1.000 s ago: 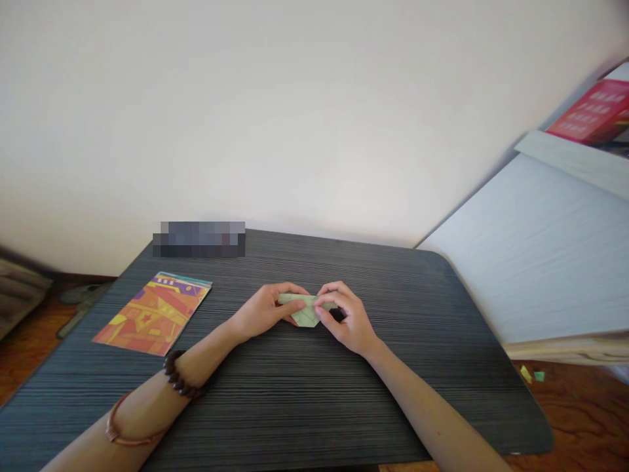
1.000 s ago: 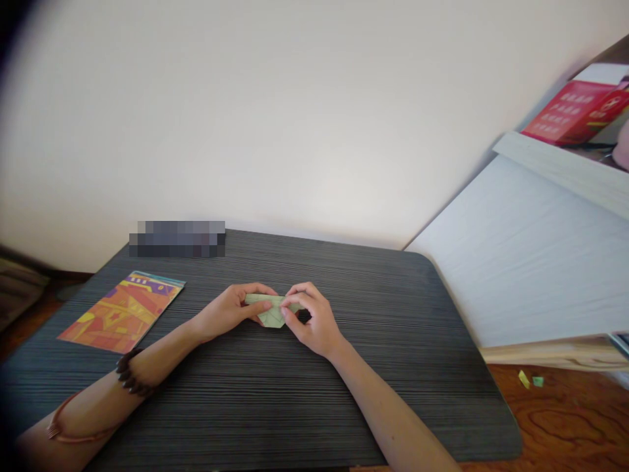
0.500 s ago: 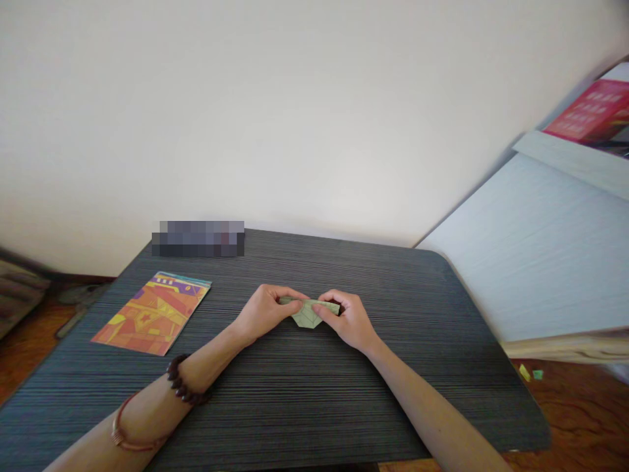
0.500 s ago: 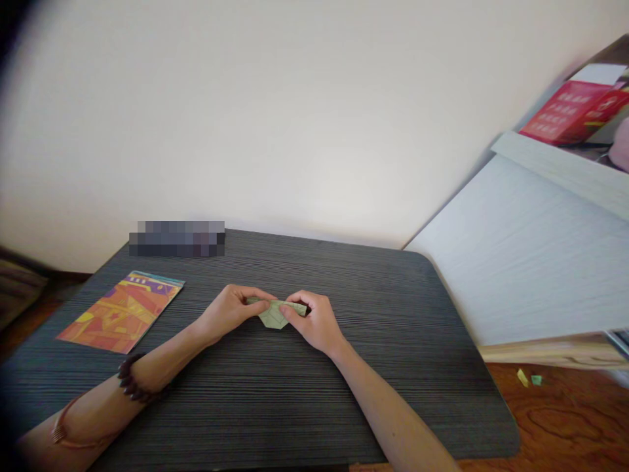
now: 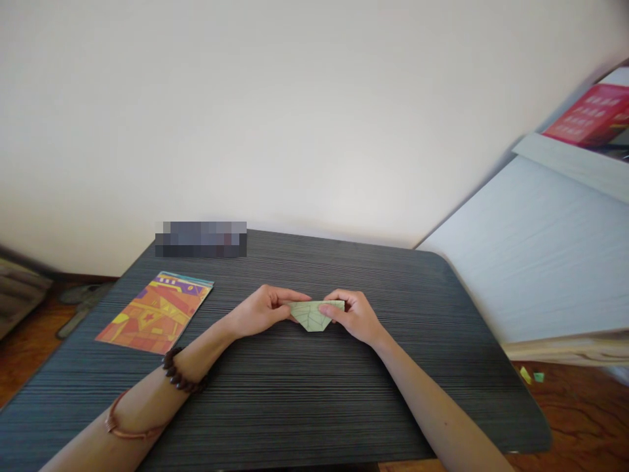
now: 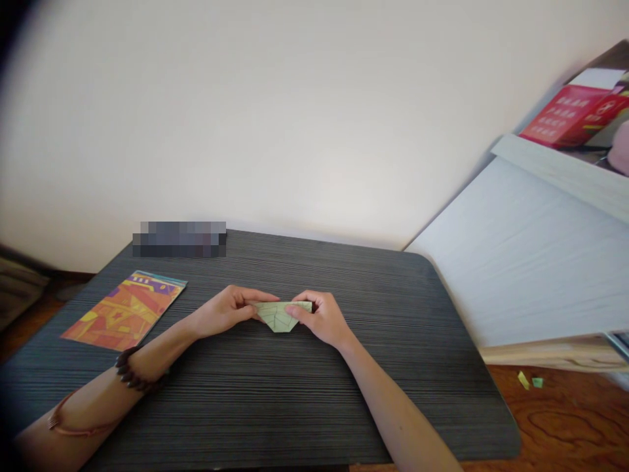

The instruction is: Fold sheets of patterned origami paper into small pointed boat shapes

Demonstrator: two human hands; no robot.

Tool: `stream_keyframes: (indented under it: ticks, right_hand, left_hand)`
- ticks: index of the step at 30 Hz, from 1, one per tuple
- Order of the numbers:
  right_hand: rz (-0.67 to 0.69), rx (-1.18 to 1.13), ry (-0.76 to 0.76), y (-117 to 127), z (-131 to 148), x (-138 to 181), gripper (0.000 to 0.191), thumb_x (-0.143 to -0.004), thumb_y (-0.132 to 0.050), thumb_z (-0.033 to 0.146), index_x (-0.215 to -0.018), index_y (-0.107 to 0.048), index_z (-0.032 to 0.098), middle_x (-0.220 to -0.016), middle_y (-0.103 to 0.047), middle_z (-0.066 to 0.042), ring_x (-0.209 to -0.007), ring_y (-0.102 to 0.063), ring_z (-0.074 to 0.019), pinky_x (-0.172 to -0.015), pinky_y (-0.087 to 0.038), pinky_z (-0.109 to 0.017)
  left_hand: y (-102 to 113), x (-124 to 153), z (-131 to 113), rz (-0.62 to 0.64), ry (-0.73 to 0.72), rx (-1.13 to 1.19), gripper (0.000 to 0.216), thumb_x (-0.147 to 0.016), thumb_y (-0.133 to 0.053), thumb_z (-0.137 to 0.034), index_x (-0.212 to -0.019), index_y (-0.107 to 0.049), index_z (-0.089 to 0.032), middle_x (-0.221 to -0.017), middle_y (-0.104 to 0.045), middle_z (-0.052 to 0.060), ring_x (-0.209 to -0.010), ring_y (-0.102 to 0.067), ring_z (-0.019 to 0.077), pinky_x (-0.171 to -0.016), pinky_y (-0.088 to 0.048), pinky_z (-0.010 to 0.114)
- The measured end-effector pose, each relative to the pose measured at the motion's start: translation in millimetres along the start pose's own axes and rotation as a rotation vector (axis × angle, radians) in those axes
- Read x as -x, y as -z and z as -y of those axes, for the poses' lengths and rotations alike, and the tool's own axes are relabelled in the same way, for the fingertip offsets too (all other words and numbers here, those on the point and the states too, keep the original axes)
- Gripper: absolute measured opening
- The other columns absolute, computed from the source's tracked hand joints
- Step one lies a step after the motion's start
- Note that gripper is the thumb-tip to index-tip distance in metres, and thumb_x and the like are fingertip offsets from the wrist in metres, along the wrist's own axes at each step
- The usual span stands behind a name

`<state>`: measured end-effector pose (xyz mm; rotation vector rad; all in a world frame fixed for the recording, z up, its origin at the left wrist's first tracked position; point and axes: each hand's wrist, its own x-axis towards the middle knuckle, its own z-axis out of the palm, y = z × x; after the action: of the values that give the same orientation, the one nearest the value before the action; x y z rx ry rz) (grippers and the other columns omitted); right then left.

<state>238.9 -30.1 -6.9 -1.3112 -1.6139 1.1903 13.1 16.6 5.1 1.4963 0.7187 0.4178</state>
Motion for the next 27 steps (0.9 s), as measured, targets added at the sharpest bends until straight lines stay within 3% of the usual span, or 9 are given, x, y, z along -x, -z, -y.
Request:
stream_keyframes:
  ticks: [3,7,12,16,22,27]
  right_hand:
    - [-0.041,0.06,0.035,-4.3,0.2,1.1,0.024,-0.078,-0.063,0.04,-0.077,-0.066,0.016,-0.066,-0.063,0.0,-0.057,-0.052,-0.0098,-0.054,-0.038,-0.021]
    - [-0.072,0.148,0.087,-9.3,4.1,2.8,0.023,-0.079,-0.061,0.039,-0.078,-0.065,0.016,-0.066,-0.061,0.0,-0.056,-0.049,-0.0091,-0.054,-0.037,-0.021]
    - [-0.005,0.268,0.15,-7.2,7.1,3.5,0.024,-0.085,-0.052,0.033,-0.073,-0.064,0.016,-0.06,-0.054,0.002,-0.053,-0.044,-0.0079,-0.05,-0.031,-0.021]
    - [0.098,0.178,0.11,1.8,2.9,2.4,0.027,-0.086,-0.051,0.034,-0.073,-0.065,0.015,-0.058,-0.055,0.002,-0.052,-0.045,-0.0083,-0.05,-0.033,-0.02]
    - [0.306,0.044,0.073,18.4,0.1,0.1,0.035,-0.091,-0.044,0.04,-0.082,-0.067,0.015,-0.07,-0.066,-0.003,-0.061,-0.053,-0.0107,-0.062,-0.041,-0.023]
    - [0.299,0.014,0.067,18.6,1.4,-0.3,0.04,-0.092,-0.042,0.043,-0.082,-0.067,0.014,-0.071,-0.068,-0.004,-0.063,-0.054,-0.0112,-0.064,-0.042,-0.024]
  left_hand:
    - [-3.2,-0.5,-1.4,-0.023,-0.02,-0.068,0.035,-0.081,-0.055,-0.027,-0.112,-0.062,-0.014,-0.101,-0.07,0.006,-0.087,-0.065,0.0177,-0.079,-0.049,0.027]
    - [-9.1,-2.1,-1.0,-0.159,0.017,-0.215,0.029,-0.08,-0.056,-0.034,-0.095,-0.068,-0.013,-0.08,-0.071,0.003,-0.072,-0.065,0.0166,-0.067,-0.048,0.024]
    - [-9.6,-3.1,-0.6,-0.224,0.042,-0.266,0.023,-0.078,-0.054,-0.027,-0.091,-0.069,-0.015,-0.081,-0.072,0.001,-0.074,-0.064,0.0163,-0.07,-0.047,0.024]
    - [-4.7,-2.5,-1.5,-0.146,0.002,-0.266,0.027,-0.077,-0.049,-0.02,-0.092,-0.071,-0.015,-0.086,-0.072,0.001,-0.076,-0.063,0.0156,-0.072,-0.046,0.023]
    - [9.7,4.2,-4.6,0.075,-0.014,-0.023,0.033,-0.081,-0.051,-0.022,-0.11,-0.064,-0.014,-0.101,-0.07,0.004,-0.088,-0.064,0.0169,-0.083,-0.047,0.027]
    - [17.1,5.0,-4.0,0.022,-0.056,-0.018,0.032,-0.085,-0.054,-0.03,-0.11,-0.062,-0.013,-0.102,-0.069,0.007,-0.087,-0.063,0.0162,-0.08,-0.049,0.027]
